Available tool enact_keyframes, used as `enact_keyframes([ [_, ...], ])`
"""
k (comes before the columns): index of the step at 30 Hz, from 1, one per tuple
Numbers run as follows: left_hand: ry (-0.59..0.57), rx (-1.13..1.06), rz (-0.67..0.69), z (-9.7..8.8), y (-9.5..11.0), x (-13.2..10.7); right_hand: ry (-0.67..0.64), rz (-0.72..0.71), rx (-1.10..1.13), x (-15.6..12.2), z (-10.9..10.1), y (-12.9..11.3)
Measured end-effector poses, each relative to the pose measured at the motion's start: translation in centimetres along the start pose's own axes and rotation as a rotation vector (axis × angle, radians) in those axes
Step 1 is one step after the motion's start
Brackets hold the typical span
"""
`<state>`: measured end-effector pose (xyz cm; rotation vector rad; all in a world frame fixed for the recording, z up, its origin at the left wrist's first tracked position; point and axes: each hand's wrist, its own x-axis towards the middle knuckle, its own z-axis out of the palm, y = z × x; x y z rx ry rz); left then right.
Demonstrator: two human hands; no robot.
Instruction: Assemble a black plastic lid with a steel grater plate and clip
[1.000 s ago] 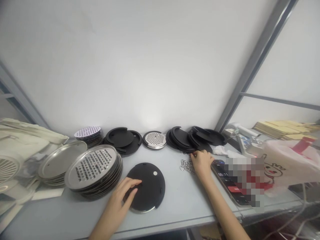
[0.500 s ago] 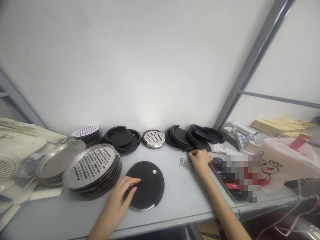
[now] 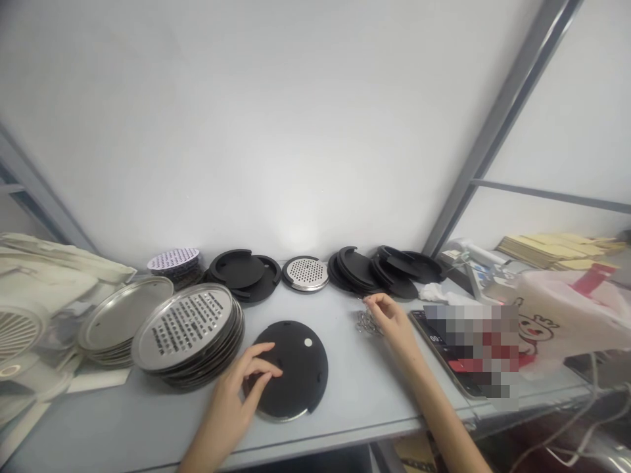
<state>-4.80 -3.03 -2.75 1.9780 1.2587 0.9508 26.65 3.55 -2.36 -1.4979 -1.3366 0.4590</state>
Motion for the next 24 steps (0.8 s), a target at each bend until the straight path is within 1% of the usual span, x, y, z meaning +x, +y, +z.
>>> enact_keyframes([
  [2,-0.008,0.026,0.016,-0.1,0.2,0.0,-0.135,0.087,0.384,-1.4,1.3,-1.8],
  [3,-0.011,0.040,0.028,-0.1,0.2,0.1,-0.219,0.120,0.509,-2.0,1.9,-2.8],
  [4,-0.012,0.050,0.039,-0.1,0.2,0.1,-0.286,0.139,0.576,-2.6,2.5,-3.6],
  [5,-0.013,0.056,0.047,-0.1,0.2,0.1,-0.348,0.148,0.598,-3.1,3.1,-4.4],
  [7,-0.010,0.058,0.051,-0.1,0.2,0.1,-0.417,0.136,0.572,-3.8,4.0,-5.5],
  [9,-0.009,0.051,0.051,-0.1,0.2,0.1,-0.413,0.100,0.494,-4.2,4.7,-6.0],
  [12,-0.007,0.045,0.057,-0.2,0.4,0.1,-0.400,0.078,0.409,-4.2,5.2,-5.9],
  [15,-0.002,0.037,0.055,-0.2,0.7,0.1,-0.439,0.086,0.416,-4.4,5.5,-5.7],
  [18,0.010,0.022,0.047,-0.2,0.8,0.1,-0.469,0.062,0.453,-4.8,5.8,-5.6],
  [22,0.035,0.009,0.055,-0.2,0.8,0.1,-0.438,0.024,0.499,-5.6,6.3,-5.3],
  [24,0.077,0.026,0.058,-0.2,0.8,0.1,-0.401,0.011,0.452,-5.8,6.4,-5.1],
])
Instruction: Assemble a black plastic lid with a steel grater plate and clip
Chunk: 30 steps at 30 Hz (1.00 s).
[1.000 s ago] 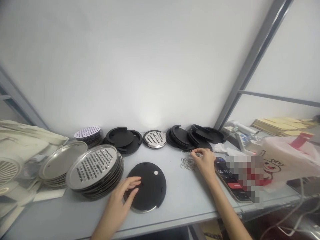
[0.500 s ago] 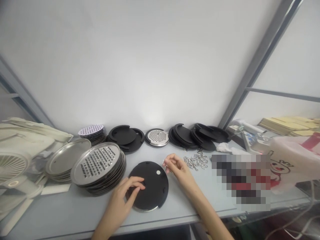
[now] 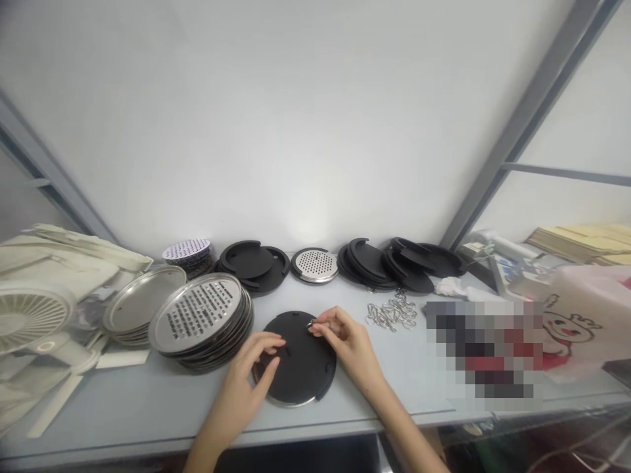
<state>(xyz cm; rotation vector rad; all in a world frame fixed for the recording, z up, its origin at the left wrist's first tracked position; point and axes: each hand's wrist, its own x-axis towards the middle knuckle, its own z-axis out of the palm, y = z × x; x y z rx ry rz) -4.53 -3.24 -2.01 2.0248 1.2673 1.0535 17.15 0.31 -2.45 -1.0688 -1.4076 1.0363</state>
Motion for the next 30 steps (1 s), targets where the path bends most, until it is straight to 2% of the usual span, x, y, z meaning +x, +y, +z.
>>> enact_keyframes([
  [4,0.033,0.064,-0.014,0.1,0.0,-0.1,0.087,-0.042,-0.216,-0.2,-0.2,0.2],
  [7,0.030,0.087,-0.014,0.2,-0.1,-0.1,0.122,-0.090,-0.297,-0.3,-0.5,0.2],
  [13,0.083,0.080,-0.045,1.0,0.1,-0.2,0.086,-0.188,-0.354,-0.2,-0.5,0.3],
  [18,0.188,0.120,-0.141,3.3,1.4,-0.2,0.098,-0.210,-0.329,-0.1,-0.4,0.3],
  [22,0.368,0.361,-0.188,6.0,3.2,-0.2,0.140,-0.236,-0.313,-0.2,-0.4,0.2],
  [23,0.384,0.385,-0.185,6.5,3.7,-0.2,0.157,-0.240,-0.298,-0.2,-0.4,0.2],
  [26,0.302,0.303,-0.201,6.7,4.6,-0.5,0.177,-0.242,-0.245,-0.1,-0.4,0.3],
  [28,0.152,0.176,-0.166,5.5,4.6,-0.8,0.160,-0.243,-0.226,0.0,-0.5,0.2],
  [30,0.032,0.139,-0.075,3.7,4.0,-1.2,0.137,-0.231,-0.243,0.1,-0.7,-0.1],
])
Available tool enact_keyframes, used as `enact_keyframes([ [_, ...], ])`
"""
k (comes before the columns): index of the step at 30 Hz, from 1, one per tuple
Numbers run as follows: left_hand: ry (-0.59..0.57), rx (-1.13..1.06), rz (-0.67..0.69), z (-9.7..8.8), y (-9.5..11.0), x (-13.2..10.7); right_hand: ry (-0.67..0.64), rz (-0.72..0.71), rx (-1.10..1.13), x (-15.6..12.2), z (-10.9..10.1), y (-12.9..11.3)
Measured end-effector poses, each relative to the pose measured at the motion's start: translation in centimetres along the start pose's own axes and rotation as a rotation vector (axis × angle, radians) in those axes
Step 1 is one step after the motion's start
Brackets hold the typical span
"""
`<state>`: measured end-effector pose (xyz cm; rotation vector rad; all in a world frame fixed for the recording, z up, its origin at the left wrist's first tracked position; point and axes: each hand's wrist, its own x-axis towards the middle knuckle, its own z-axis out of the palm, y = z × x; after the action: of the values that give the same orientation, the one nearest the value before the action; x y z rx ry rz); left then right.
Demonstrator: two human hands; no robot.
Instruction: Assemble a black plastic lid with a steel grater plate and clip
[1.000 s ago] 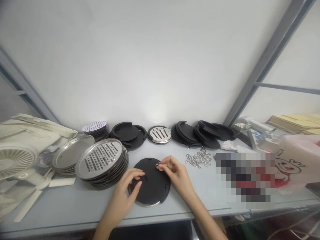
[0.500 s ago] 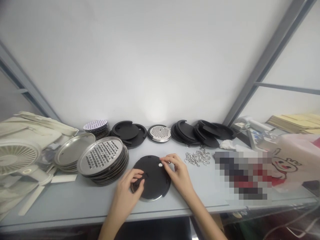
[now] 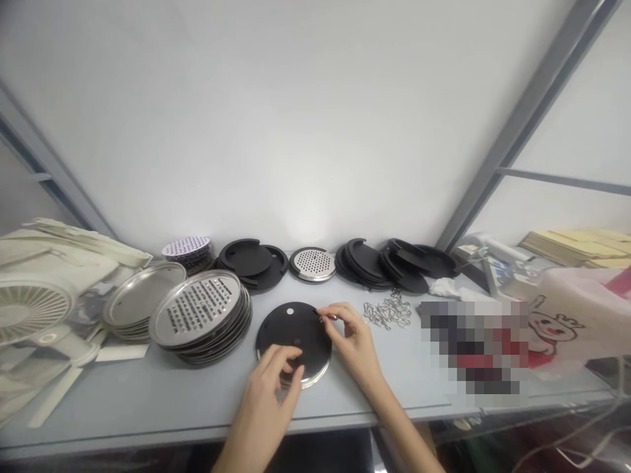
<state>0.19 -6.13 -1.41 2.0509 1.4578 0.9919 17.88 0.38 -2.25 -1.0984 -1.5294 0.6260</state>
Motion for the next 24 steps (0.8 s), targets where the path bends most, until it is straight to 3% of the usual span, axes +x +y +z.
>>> enact_keyframes([
  [5,-0.091,0.204,0.142,-3.2,-3.4,-0.2,-0.056,0.062,-0.175,-0.3,-1.6,-0.5],
  [11,-0.032,0.380,0.271,-1.8,-5.0,0.0,-0.143,0.141,-0.264,-2.9,-2.7,-0.1],
  [16,0.081,0.630,0.381,0.9,-4.5,-1.0,-0.210,0.128,-0.303,-2.5,-1.9,-0.6],
  [20,0.113,0.763,0.321,3.3,-2.7,-2.1,-0.267,0.129,-0.319,0.3,-1.3,-0.4],
  [24,0.155,0.684,0.252,3.2,-0.4,-2.1,-0.361,0.087,-0.197,3.2,-0.2,0.3],
])
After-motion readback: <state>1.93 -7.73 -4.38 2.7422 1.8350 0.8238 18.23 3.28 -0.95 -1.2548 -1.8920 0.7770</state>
